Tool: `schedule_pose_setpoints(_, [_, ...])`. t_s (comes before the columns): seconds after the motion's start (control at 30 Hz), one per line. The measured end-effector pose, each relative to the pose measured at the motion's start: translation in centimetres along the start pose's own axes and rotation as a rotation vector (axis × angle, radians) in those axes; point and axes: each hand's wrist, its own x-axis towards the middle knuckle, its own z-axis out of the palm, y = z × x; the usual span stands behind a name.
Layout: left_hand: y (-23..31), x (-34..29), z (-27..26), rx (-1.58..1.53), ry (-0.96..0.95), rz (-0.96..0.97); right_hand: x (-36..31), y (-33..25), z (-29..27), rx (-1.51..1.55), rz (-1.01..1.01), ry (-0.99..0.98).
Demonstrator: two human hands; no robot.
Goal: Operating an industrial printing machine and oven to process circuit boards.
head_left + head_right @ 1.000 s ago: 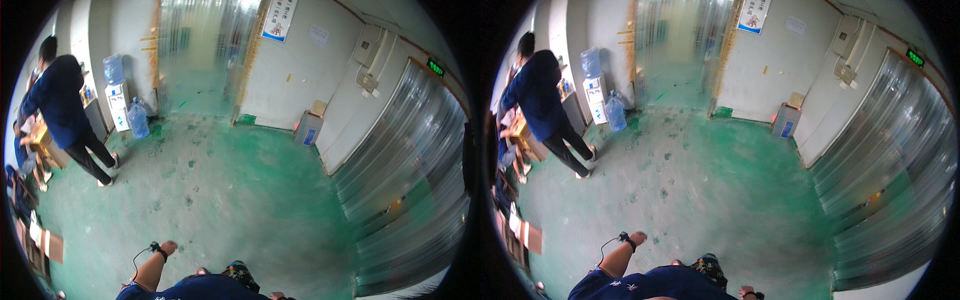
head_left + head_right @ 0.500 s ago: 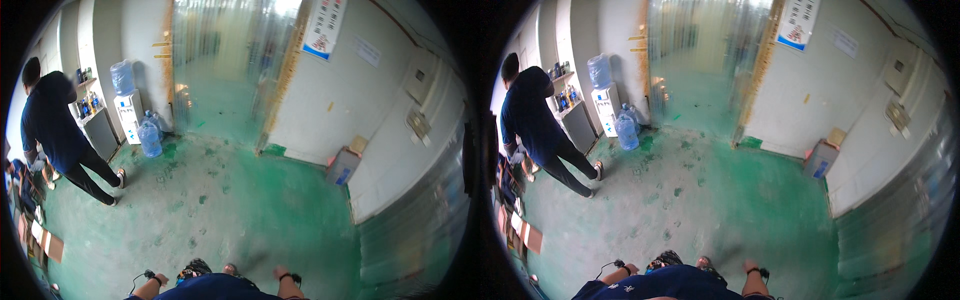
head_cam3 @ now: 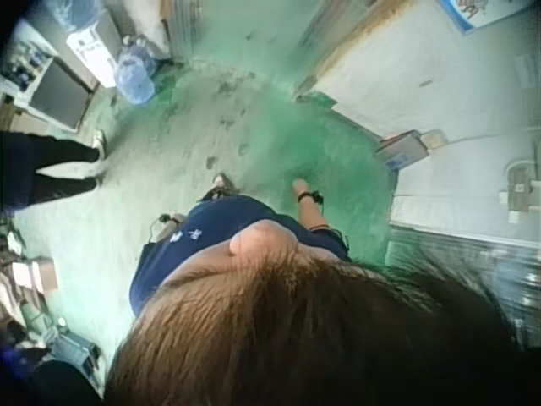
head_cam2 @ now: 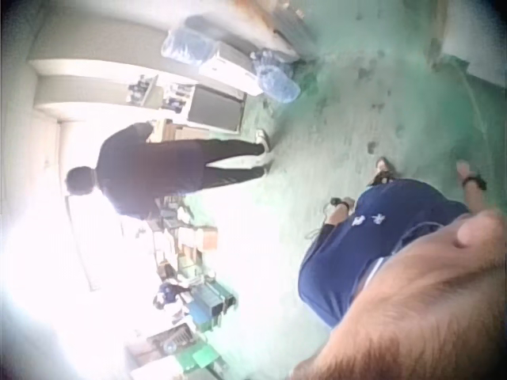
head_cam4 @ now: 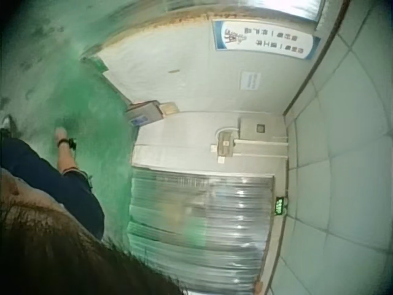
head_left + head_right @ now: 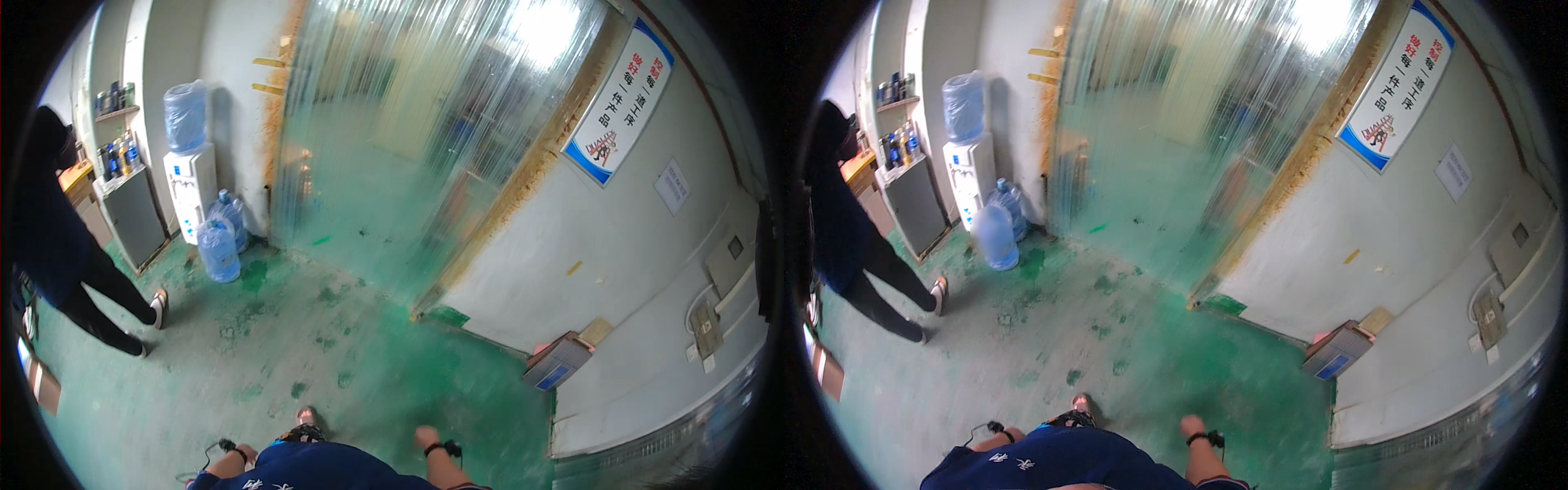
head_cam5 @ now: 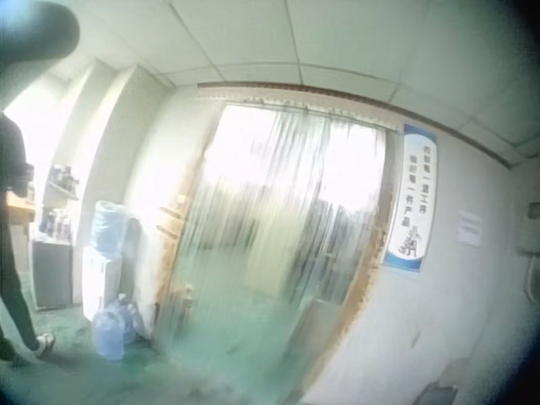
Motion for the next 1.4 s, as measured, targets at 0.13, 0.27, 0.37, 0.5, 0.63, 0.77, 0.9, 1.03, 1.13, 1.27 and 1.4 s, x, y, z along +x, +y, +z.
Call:
schedule_pose_setpoints(0.13, [-2.0, 6.6, -20.4, -0.315, 0.293, 0.021, 1.0, 2.4, 5.2, 0.104, 0.082, -0.459])
schedule_pose_setpoints(0.27, [6.2, 6.1, -42.4, -0.228, 0.712, 0.058, 2.3, 5.9, 13.7, 0.22, 0.375, -0.515])
schedule_pose_setpoints(0.37, [11.5, 6.4, -54.1, -0.446, 0.801, 0.271, 7.7, 5.7, 10.0, 0.299, 0.269, -0.775])
schedule_pose_setpoints(0.5, [15.2, 12.7, -61.9, -0.815, 0.591, 0.317, 19.7, 6.5, -2.6, 0.234, 0.082, -0.471])
schedule_pose_setpoints(0.63, [17.8, 11.6, -68.9, -0.307, 0.571, 0.295, 38.6, 4.8, -24.1, 0.626, 0.23, -0.06])
schedule_pose_setpoints(0.77, [21.7, 10.9, -78.9, -0.405, 0.718, 0.481, 51.9, 1.4, -43.8, 0.288, -0.354, 0.256])
schedule_pose_setpoints(0.9, [22.9, 14.5, -89.5, -0.311, 1.008, 0.708, 59.7, -3.7, -55.1, 0.036, -0.669, 0.517])
schedule_pose_setpoints(1.03, [18.4, 19.6, -100.3, -0.392, 1.328, 0.67, 67.0, -3.3, -58.7, 0.28, -0.669, 0.716])
schedule_pose_setpoints(1.13, [11.2, 21.4, -109.9, -0.407, 1.544, 0.38, 72.0, 3.7, -62.8, 0.641, -0.163, 0.69])
schedule_pose_setpoints(1.27, [4.0, 23.2, -122.8, -0.396, 1.843, -0.183, 75.1, 16.7, -65.7, 0.4, 0.572, 0.97])
schedule_pose_setpoints(1.4, [-2.4, 27.9, -131.1, -0.405, 1.689, -0.687, 78.0, 14.5, -73.8, 0.905, 0.326, 0.667])
